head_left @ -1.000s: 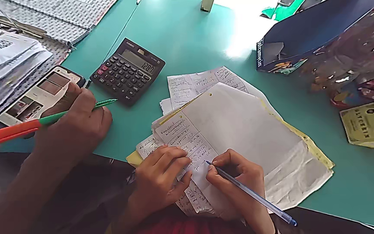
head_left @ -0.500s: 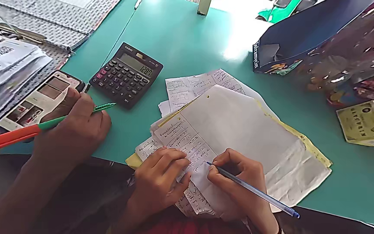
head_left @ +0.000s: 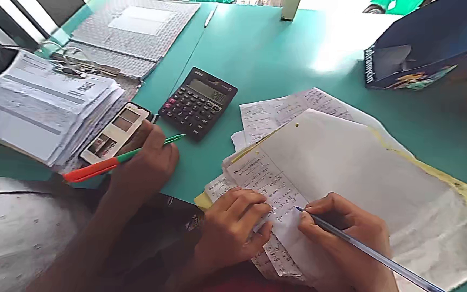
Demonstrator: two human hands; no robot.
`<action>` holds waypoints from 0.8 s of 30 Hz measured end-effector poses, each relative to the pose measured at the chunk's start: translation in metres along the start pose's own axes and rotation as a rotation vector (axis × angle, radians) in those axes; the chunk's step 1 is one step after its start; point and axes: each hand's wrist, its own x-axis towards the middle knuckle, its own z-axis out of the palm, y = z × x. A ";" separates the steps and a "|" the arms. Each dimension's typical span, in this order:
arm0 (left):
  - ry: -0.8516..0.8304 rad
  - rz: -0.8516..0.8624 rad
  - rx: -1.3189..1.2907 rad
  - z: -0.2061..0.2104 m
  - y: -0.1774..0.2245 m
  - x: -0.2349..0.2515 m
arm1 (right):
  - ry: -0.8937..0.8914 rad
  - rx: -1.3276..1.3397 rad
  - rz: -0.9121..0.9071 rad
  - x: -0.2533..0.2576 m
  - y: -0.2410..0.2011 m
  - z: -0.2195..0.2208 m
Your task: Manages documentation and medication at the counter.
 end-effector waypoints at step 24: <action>-0.007 -0.010 -0.007 0.003 -0.002 -0.002 | -0.167 0.122 -0.094 -0.010 -0.003 -0.002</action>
